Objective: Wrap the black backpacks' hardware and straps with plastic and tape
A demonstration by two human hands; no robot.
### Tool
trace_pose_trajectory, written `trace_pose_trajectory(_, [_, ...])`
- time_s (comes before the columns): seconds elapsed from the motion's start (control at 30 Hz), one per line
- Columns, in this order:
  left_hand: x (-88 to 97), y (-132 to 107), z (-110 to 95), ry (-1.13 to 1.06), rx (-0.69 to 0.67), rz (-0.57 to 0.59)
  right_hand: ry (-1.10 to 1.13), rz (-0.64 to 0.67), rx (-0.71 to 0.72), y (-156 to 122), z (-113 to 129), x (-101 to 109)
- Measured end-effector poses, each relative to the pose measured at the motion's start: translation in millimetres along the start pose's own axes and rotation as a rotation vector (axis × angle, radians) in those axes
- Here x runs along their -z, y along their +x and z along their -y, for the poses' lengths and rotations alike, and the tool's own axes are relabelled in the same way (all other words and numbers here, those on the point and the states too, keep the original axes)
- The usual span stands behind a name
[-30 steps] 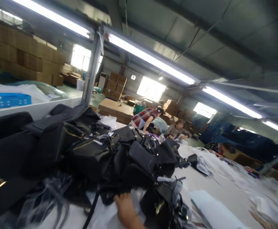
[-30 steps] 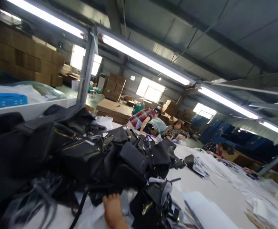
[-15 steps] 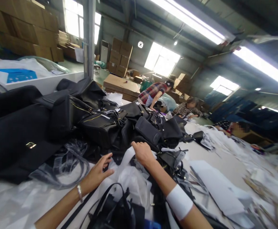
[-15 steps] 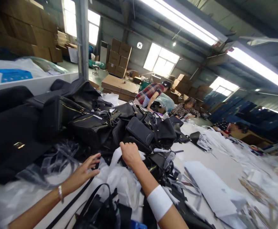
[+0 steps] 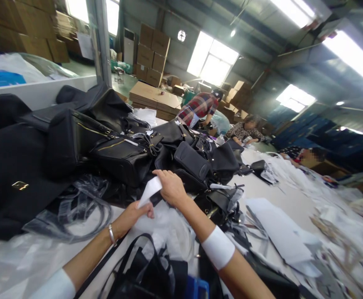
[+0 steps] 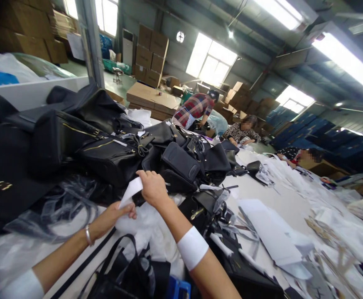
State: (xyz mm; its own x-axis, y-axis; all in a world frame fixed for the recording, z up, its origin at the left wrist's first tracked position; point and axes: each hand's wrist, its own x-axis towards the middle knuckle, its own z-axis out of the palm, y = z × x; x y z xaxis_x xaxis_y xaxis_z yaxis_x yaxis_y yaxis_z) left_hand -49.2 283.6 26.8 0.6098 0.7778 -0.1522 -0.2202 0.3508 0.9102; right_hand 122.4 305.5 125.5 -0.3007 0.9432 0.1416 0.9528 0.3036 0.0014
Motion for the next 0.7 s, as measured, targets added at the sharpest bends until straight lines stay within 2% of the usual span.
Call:
trace_pose_trajectory(0.1, [10.9,-3,1,-0.226,-0.048,-0.204,0.048,-0.054,-0.103,-22,-13,-24])
trace_pose_trajectory(0.2, [29.9,-5,-1,-0.427,-0.021,-0.363,0.111,-0.06,-0.276,-68,-25,-56])
trace_pose_trajectory(0.33, [51.5,-8,-9,-0.77,0.137,-0.403,0.134,0.196,-0.464,-130,-34,-104])
trace_pose_trajectory(0.43, [54.2,-13,-20,-0.814,0.171,-0.406,0.121,0.309,-0.565,-151,-37,-131])
trace_pose_trajectory(0.53, [56.7,-23,-24,-0.711,0.138,-0.438,0.166,0.337,-0.596,-155,-42,-136])
trace_pose_trajectory(0.63, [70.5,-34,-13,-0.574,0.151,-0.536,0.169,0.223,-0.611,-159,-50,-121])
trace_pose_trajectory(0.7, [82.6,-42,0,-0.476,0.188,-0.602,0.183,0.157,-0.55,-166,-53,-108])
